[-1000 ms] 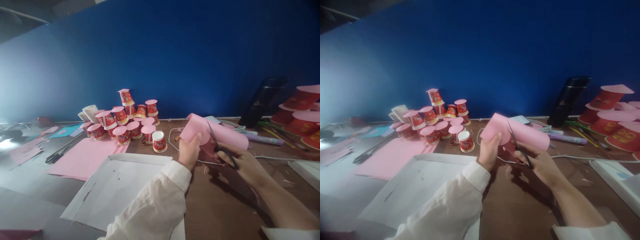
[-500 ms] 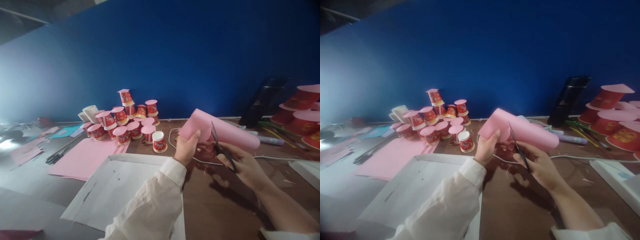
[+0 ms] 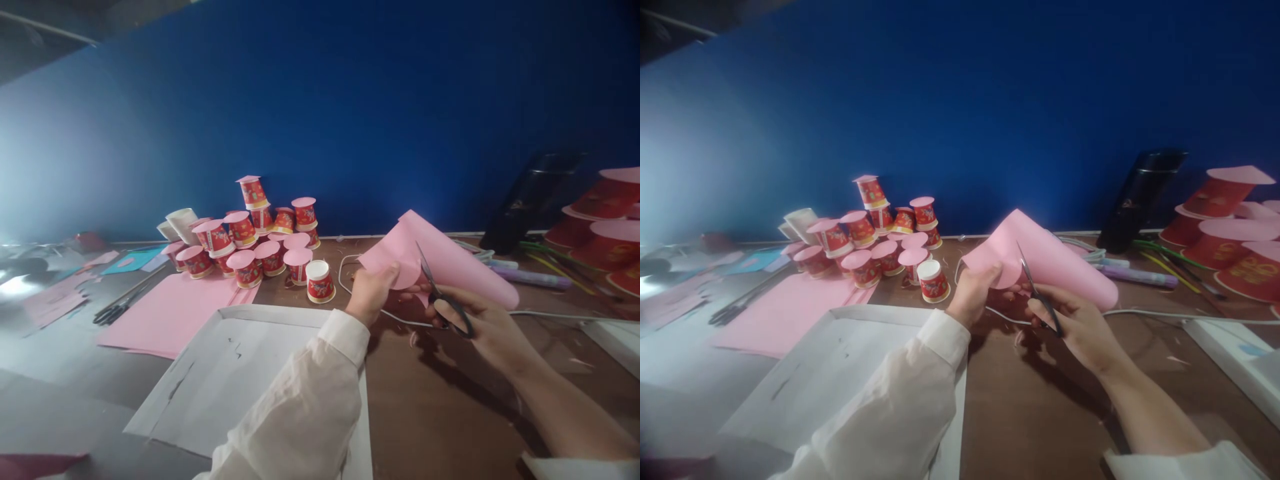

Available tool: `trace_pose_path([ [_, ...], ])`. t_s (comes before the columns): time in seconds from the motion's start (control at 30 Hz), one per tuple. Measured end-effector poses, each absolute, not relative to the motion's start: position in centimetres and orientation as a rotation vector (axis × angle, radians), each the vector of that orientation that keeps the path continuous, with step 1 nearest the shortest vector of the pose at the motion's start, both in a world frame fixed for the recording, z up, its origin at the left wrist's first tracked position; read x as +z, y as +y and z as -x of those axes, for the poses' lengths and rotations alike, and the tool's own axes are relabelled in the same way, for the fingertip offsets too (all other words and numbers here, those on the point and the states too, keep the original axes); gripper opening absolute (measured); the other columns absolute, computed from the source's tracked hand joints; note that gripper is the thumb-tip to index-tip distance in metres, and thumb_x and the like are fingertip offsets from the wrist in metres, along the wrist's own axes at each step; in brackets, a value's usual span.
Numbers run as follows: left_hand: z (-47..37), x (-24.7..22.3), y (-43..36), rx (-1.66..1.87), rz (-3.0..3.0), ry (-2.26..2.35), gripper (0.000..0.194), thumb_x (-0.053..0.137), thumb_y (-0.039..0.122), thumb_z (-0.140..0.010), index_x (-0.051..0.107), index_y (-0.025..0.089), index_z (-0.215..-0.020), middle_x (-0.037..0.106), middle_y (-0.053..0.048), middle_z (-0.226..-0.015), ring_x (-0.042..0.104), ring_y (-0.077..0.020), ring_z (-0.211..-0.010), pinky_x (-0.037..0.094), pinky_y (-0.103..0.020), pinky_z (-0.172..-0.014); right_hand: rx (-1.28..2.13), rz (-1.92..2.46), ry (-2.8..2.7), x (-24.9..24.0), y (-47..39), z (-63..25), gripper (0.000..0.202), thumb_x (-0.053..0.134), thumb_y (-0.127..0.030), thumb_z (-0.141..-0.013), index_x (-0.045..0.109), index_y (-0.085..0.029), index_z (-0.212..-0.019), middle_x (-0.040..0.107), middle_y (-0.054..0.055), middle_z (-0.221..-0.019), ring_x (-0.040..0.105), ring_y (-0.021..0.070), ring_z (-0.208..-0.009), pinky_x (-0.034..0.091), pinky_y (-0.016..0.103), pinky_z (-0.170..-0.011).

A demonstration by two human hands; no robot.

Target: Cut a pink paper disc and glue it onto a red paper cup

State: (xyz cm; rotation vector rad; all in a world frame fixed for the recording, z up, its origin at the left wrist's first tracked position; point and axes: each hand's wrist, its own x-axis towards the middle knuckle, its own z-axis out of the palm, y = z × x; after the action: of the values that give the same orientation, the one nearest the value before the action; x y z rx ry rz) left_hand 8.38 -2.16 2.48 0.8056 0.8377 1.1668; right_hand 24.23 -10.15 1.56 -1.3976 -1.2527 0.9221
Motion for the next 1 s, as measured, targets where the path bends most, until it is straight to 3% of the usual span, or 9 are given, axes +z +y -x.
trace_pose_path([
  [0.13,-8.4,2.4,-2.3,1.105,-0.934,0.827,0.014,0.067,0.022,-0.091,0.071,0.009,-0.088,0.075,-0.014,-0.074,0.076,-0.0284,-0.071,0.066,-0.049,-0.081,0.897,1.437,-1.319,1.1,-9.8,-24.9,0.059,0.078,-0.069,-0.075,0.083,-0.021,-0.109,0.073,0.004,-0.072,0.067,0.0228,-0.067,0.054,0.032,-0.060],
  [0.37,-8.2,2.5,-2.3,1.105,-0.955,0.855,0.015,0.068,0.023,-0.092,0.073,0.009,-0.095,0.078,-0.016,-0.086,0.077,-0.0293,-0.078,0.065,-0.047,-0.081,0.827,1.454,-1.255,2.0,-10.4,-23.9,0.050,0.081,-0.065,-0.073,0.084,-0.020,-0.095,0.070,0.003,-0.069,0.061,0.0223,-0.068,0.049,0.033,-0.062],
  [0.6,-8.1,3.4,-3.0,1.082,-0.948,0.854,0.013,0.065,0.020,-0.091,0.072,0.011,-0.083,0.073,-0.011,-0.067,0.073,-0.0250,-0.062,0.064,-0.039,-0.068,0.785,1.475,-1.273,2.3,-10.4,-23.7,0.047,0.083,-0.061,-0.071,0.085,-0.019,-0.093,0.069,0.003,-0.068,0.060,0.0237,-0.070,0.047,0.036,-0.069],
  [0.8,-8.1,3.3,-3.1,1.075,-0.953,0.881,0.015,0.066,0.022,-0.091,0.073,0.010,-0.088,0.076,-0.015,-0.075,0.076,-0.0285,-0.069,0.064,-0.040,-0.071,0.780,1.490,-1.269,1.9,-10.4,-23.8,0.045,0.081,-0.060,-0.074,0.085,-0.022,-0.098,0.070,0.002,-0.070,0.060,0.0233,-0.067,0.047,0.033,-0.060],
  [1.0,-8.3,3.0,-2.9,1.082,-0.903,0.832,0.014,0.065,0.020,-0.089,0.071,0.008,-0.092,0.077,-0.015,-0.077,0.076,-0.0275,-0.068,0.063,-0.034,-0.061,0.745,1.475,-1.289,1.8,-10.2,-23.8,0.046,0.078,-0.062,-0.075,0.086,-0.022,-0.097,0.073,0.003,-0.074,0.062,0.0241,-0.071,0.050,0.033,-0.063],
])
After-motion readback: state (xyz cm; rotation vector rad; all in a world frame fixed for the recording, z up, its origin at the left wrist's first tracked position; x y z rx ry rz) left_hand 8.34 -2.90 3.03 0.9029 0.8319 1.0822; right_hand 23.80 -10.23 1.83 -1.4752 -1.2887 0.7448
